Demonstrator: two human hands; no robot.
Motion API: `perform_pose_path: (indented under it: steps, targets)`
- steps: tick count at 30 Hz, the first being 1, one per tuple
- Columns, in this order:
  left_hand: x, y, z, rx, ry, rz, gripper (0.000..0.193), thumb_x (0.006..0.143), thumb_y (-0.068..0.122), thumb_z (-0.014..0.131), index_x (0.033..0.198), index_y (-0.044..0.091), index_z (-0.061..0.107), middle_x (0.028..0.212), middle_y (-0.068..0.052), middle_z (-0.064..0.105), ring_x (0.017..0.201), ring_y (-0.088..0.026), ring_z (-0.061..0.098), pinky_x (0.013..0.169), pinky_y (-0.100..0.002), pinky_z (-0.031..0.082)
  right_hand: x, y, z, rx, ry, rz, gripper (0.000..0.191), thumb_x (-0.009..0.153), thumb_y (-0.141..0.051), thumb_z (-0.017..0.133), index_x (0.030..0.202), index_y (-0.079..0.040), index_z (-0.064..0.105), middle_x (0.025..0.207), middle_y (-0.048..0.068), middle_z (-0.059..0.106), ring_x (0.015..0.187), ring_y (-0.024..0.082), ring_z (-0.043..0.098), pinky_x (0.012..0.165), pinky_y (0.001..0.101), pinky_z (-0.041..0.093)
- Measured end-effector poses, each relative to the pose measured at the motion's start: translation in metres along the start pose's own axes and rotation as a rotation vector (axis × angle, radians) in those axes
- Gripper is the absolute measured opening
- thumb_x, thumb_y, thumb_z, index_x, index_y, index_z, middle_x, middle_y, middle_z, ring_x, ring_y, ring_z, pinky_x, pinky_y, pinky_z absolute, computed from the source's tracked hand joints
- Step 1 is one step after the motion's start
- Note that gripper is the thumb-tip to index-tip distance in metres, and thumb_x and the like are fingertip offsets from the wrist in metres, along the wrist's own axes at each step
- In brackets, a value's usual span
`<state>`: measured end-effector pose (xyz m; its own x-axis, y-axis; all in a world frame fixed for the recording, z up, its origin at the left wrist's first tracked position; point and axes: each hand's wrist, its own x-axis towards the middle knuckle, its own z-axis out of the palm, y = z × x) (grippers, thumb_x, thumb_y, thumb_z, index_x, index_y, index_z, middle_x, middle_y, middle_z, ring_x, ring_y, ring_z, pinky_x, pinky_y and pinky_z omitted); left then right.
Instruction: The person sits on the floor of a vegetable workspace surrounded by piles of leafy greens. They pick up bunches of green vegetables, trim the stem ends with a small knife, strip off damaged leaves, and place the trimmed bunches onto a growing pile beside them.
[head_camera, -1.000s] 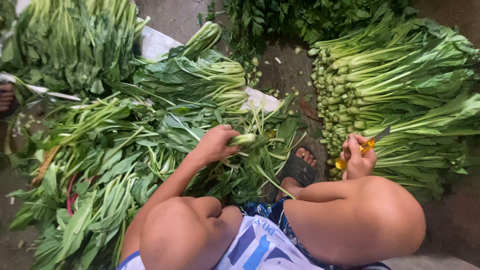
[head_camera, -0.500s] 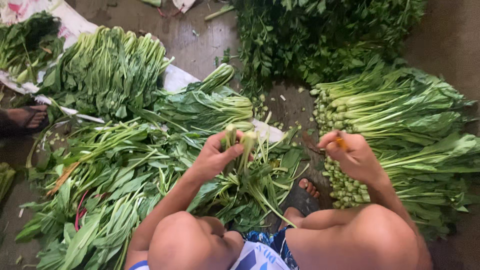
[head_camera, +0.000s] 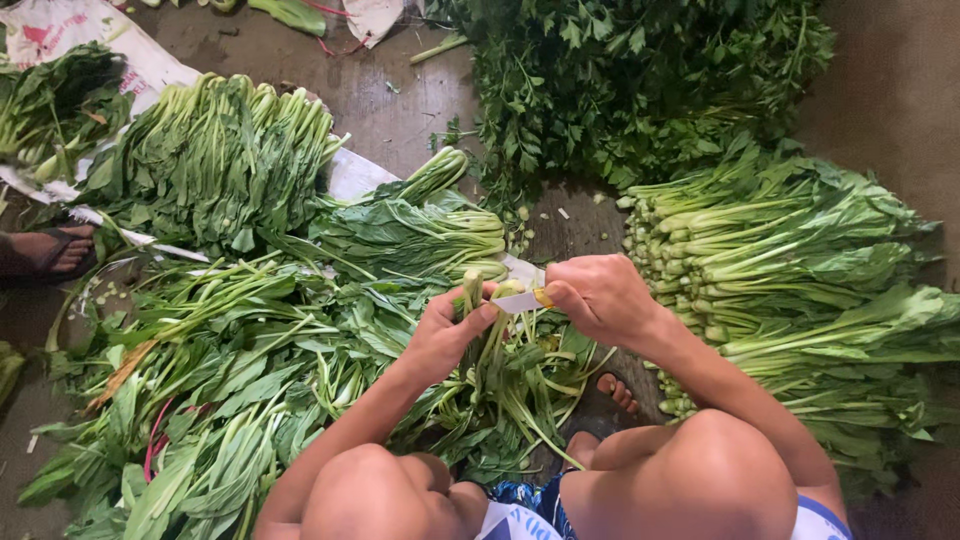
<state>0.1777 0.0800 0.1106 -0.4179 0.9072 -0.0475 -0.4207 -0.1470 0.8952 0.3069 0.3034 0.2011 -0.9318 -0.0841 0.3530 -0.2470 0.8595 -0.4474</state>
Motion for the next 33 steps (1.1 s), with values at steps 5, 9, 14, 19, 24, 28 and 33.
perform_pose_path:
  steps: [5, 9, 14, 19, 24, 28, 33]
  targets:
    - [0.001, 0.0, 0.002, 0.025, 0.013, 0.011, 0.032, 0.101, 0.022, 0.068, 0.126, 0.002, 0.065, 0.095, 0.0, 0.069, 0.085, -0.008, 0.063, 0.077, -0.027, 0.053, -0.002, 0.002, 0.0, -0.035, -0.013, 0.019, 0.056, 0.11, -0.046, 0.029, 0.078, -0.011, 0.059, 0.064, 0.01, 0.056, 0.061, 0.036, 0.061, 0.054, 0.047, 0.047]
    - [0.001, 0.005, 0.007, 0.096, 0.015, 0.03, 0.031, 0.101, 0.024, 0.068, 0.124, 0.003, 0.067, 0.099, 0.003, 0.069, 0.088, -0.005, 0.06, 0.08, -0.025, 0.051, -0.004, 0.001, -0.001, -0.029, -0.019, 0.02, 0.056, 0.108, -0.046, 0.028, 0.077, -0.011, 0.06, 0.062, 0.01, 0.057, 0.058, 0.034, 0.061, 0.053, 0.0458, 0.048]
    - [0.002, 0.008, 0.009, 0.155, 0.009, 0.052, 0.031, 0.102, 0.025, 0.068, 0.124, 0.003, 0.068, 0.099, 0.004, 0.069, 0.089, -0.004, 0.058, 0.081, -0.023, 0.05, -0.006, 0.002, 0.002, -0.018, -0.018, 0.007, 0.056, 0.109, -0.045, 0.028, 0.078, -0.011, 0.06, 0.063, 0.01, 0.057, 0.06, 0.035, 0.062, 0.055, 0.0463, 0.048]
    - [0.0, 0.002, 0.009, 0.134, -0.002, 0.045, 0.031, 0.102, 0.025, 0.068, 0.124, 0.003, 0.069, 0.099, 0.004, 0.068, 0.088, -0.004, 0.057, 0.08, -0.023, 0.049, -0.012, 0.01, 0.01, 0.003, 0.0, 0.025, 0.055, 0.11, -0.044, 0.03, 0.078, -0.01, 0.059, 0.065, 0.012, 0.057, 0.061, 0.037, 0.061, 0.057, 0.0474, 0.048]
    - [-0.002, -0.007, 0.005, 0.031, 0.008, -0.014, 0.029, 0.102, 0.023, 0.069, 0.122, 0.002, 0.068, 0.094, 0.004, 0.066, 0.082, -0.005, 0.057, 0.074, -0.024, 0.048, -0.022, 0.023, 0.019, 0.024, 0.016, 0.081, 0.055, 0.111, -0.044, 0.03, 0.077, -0.009, 0.057, 0.066, 0.014, 0.056, 0.063, 0.038, 0.06, 0.057, 0.0476, 0.048]
    - [-0.003, -0.013, 0.001, -0.069, -0.039, -0.035, 0.028, 0.099, 0.025, 0.067, 0.119, 0.004, 0.067, 0.092, 0.001, 0.07, 0.081, -0.008, 0.063, 0.073, -0.027, 0.053, -0.027, 0.036, 0.021, 0.056, 0.008, 0.145, 0.057, 0.109, -0.048, 0.03, 0.079, -0.008, 0.058, 0.065, 0.013, 0.055, 0.062, 0.036, 0.059, 0.057, 0.046, 0.046]
    - [0.0, -0.016, 0.001, -0.043, -0.082, 0.085, 0.026, 0.104, 0.021, 0.07, 0.122, 0.003, 0.063, 0.102, -0.001, 0.069, 0.09, -0.01, 0.065, 0.082, -0.028, 0.055, -0.031, 0.037, 0.02, 0.495, 0.045, 0.163, 0.062, 0.106, -0.062, 0.041, 0.086, -0.007, 0.06, 0.073, 0.002, 0.061, 0.063, 0.016, 0.059, 0.059, 0.0319, 0.048]
